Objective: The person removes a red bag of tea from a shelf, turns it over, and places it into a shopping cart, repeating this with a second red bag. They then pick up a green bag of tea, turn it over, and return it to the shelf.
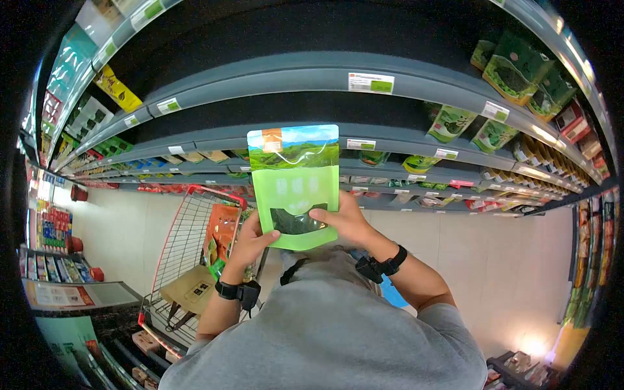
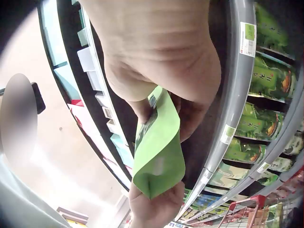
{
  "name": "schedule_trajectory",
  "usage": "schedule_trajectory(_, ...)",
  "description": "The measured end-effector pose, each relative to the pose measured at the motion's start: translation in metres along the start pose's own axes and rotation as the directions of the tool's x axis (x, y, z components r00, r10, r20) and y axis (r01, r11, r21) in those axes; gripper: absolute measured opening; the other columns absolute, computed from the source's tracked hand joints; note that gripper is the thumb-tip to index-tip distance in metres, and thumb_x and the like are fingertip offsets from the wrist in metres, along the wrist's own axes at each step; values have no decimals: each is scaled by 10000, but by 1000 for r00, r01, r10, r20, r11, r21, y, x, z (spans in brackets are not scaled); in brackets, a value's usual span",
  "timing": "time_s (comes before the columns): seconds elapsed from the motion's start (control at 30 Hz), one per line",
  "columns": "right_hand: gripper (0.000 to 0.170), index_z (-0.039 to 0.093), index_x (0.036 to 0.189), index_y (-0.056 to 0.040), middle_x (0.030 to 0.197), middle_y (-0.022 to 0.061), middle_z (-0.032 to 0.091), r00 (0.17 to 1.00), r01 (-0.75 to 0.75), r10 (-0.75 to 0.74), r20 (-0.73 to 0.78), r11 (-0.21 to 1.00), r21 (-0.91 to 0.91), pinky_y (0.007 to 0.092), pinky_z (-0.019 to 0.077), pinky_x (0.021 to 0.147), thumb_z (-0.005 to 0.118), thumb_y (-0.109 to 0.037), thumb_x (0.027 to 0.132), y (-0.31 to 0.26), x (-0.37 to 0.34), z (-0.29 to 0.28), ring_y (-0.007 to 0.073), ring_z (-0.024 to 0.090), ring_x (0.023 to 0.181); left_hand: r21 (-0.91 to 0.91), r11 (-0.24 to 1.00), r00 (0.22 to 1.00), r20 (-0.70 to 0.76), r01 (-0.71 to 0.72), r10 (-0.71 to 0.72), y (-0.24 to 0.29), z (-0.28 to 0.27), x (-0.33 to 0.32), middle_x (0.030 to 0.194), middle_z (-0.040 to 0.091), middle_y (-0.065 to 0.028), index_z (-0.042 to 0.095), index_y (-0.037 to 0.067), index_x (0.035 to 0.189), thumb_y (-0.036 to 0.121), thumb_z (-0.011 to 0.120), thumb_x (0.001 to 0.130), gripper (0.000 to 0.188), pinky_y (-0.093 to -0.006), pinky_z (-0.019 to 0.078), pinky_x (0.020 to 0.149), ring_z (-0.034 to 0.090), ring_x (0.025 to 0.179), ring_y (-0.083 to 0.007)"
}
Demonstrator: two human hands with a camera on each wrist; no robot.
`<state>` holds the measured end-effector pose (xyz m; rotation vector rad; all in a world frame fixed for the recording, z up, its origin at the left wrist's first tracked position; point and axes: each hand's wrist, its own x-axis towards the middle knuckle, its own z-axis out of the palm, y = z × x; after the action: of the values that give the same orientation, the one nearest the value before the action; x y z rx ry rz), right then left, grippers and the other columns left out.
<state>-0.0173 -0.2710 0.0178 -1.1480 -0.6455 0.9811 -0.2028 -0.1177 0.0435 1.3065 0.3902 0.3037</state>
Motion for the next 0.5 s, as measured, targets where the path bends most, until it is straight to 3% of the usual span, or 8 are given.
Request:
schedule_trajectory(0.1,429,546,1172,-3,1038,51,628,999,8,-9,-40,1000,-8,259,499,727,722,-163,814,0,-7,-4,109,587,886,210,976,998,15,55,-60,6,11,13,1079,625,-72,532,-17,1189,116,693,813,430,-303,464,864,580,980,-147)
schedule_trajectory(0.2,437,543,1176,3,1042,57,627,998,26,-30,-63,998,-63,284,495,769,726,-137,805,-3,-8,-8,123,583,914,255,966,996,69,41,-60,3,13,23,1044,639,-70,560,-25,1141,136,712,800,406,-295,481,820,592,935,-143)
schedule_trajectory(0.37,432,538,1180,13,1048,68,627,989,127,-137,-48,975,-180,312,476,827,717,-113,807,-3,-11,-1,152,577,952,293,955,998,12,53,-59,0,16,29,968,667,-65,601,-27,1085,105,701,812,319,-281,499,754,608,856,-119)
schedule_trajectory(0.5,376,563,1142,17,1048,76,628,994,80,-90,-58,985,-154,303,476,817,701,-125,822,9,-6,9,147,578,946,228,971,997,4,69,-72,-13,3,27,964,665,-62,604,-29,1082,102,696,817,310,-271,498,733,608,837,-112)
